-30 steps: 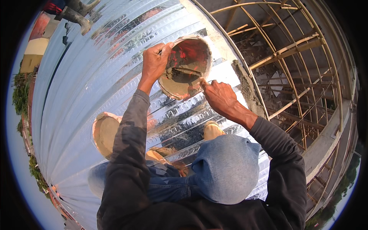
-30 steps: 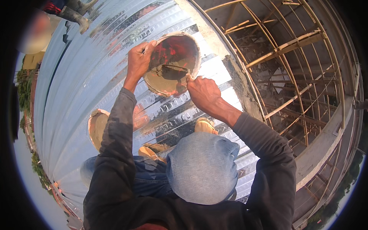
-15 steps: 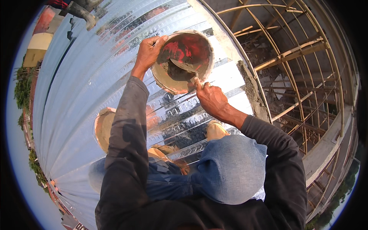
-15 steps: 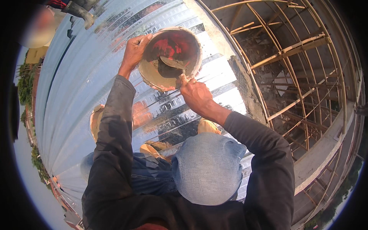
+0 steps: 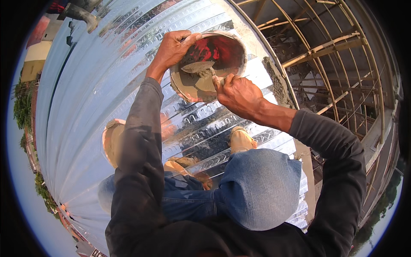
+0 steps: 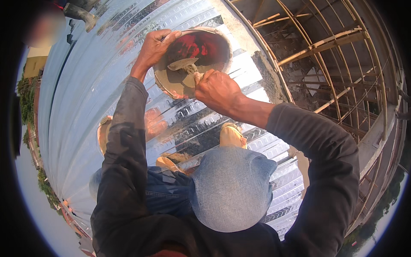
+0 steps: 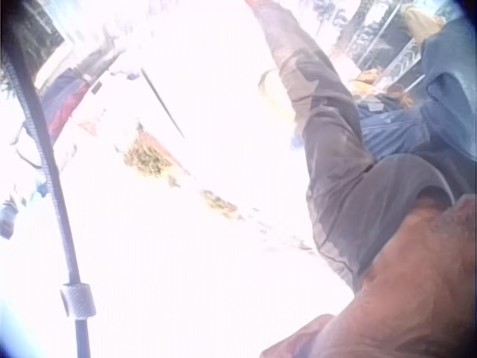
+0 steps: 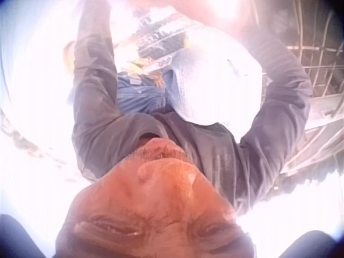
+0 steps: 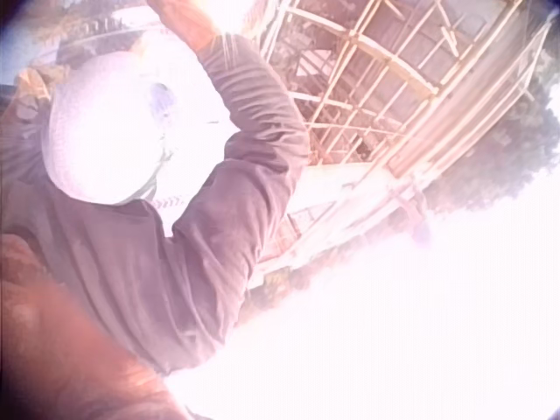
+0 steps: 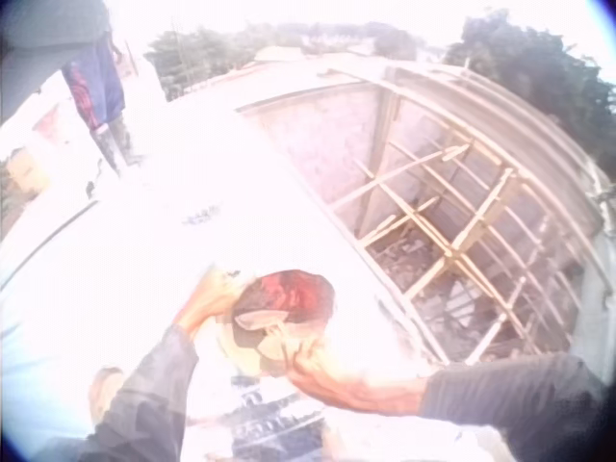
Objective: The person scoops cement from a basin with a trowel and applies it to a metal roof surface, smoothing it in place. The work is performed on a construction site with scaffolding visible.
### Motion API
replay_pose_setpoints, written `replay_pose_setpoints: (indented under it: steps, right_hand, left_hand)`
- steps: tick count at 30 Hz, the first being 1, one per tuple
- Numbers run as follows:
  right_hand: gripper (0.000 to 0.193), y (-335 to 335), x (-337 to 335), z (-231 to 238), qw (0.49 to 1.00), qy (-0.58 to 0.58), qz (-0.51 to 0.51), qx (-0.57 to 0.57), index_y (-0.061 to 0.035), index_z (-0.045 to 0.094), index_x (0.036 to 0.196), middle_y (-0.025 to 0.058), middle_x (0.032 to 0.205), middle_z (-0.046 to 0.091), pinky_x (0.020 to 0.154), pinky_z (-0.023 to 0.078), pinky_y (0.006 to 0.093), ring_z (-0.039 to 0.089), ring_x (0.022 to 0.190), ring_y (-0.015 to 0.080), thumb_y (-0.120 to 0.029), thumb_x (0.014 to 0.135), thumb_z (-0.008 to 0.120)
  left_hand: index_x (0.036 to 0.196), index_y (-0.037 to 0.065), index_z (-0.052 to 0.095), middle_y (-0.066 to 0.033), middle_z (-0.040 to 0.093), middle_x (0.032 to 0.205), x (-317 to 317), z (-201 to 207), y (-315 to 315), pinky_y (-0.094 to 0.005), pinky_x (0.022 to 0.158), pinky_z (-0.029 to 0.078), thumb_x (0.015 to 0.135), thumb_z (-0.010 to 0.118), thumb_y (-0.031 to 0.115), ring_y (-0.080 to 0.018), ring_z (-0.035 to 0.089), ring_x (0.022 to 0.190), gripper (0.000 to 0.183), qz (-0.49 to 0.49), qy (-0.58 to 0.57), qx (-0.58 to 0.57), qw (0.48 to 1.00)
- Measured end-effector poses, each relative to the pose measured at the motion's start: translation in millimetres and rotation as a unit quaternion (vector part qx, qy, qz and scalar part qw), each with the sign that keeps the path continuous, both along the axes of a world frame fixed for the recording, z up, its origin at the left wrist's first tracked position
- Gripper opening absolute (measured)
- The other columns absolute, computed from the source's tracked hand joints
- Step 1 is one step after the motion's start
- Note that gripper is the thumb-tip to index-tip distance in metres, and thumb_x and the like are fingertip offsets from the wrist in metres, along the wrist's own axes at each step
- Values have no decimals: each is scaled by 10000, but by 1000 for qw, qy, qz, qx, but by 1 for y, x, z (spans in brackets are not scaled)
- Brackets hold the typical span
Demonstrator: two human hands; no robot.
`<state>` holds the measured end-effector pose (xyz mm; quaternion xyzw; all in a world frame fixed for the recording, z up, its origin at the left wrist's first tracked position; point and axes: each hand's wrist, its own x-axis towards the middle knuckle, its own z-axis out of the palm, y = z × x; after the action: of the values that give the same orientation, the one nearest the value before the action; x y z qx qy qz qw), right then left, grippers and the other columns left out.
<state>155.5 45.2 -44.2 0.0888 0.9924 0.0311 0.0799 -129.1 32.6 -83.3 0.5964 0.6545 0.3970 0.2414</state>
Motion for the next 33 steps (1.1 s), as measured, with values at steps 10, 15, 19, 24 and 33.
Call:
replay_pose_setpoints:
  steps: [10, 15, 19, 24, 33]
  right_hand:
    - [59, 43, -20, 27, 983, 104, -147, 39, -60, 804, 834, 98, 793, 784, 604, 625, 374, 816, 795, 242, -83, 863, 759]
    - [152, 25, -24, 40, 997, 71, -28, 21, 60, 730, 877, 173, 757, 727, 555, 584, 387, 763, 714, 258, -78, 815, 742]
    - [209, -10, -38, 45, 995, 12, 34, 91, 67, 731, 872, 123, 725, 700, 542, 541, 355, 723, 715, 237, -132, 808, 739]
    - [366, 18, 3, 17, 992, 94, -62, 56, 63, 667, 1265, 166, 878, 732, 615, 612, 410, 761, 758, 309, -128, 954, 685]
    - [502, -24, 12, -8, 993, 17, -103, -61, 54, 582, 1446, 208, 912, 715, 586, 624, 418, 782, 744, 344, -86, 968, 647]
  left_hand:
    - [928, 40, 806, 63, 638, 755, -3, 8, 21, -296, 652, 473, 1088, 715, 441, -49, 553, 732, 441, -17, -44, -64, 997]
    - [853, 43, 776, 51, 602, 710, 4, 7, 15, -326, 654, 470, 1070, 738, 436, -60, 531, 715, 450, -13, -27, -58, 998]
    - [960, 33, 817, 62, 636, 770, -21, 1, 19, -294, 652, 461, 1094, 713, 403, -51, 537, 729, 407, -48, 30, -59, 997]
    - [858, 42, 756, 73, 593, 749, -11, 3, 19, -294, 638, 435, 1098, 711, 404, -48, 493, 711, 436, -3, -42, -50, 998]
    - [809, 60, 736, 67, 548, 694, -5, -1, 4, -311, 607, 406, 1068, 746, 428, -61, 457, 682, 450, -1, -51, -13, 999]
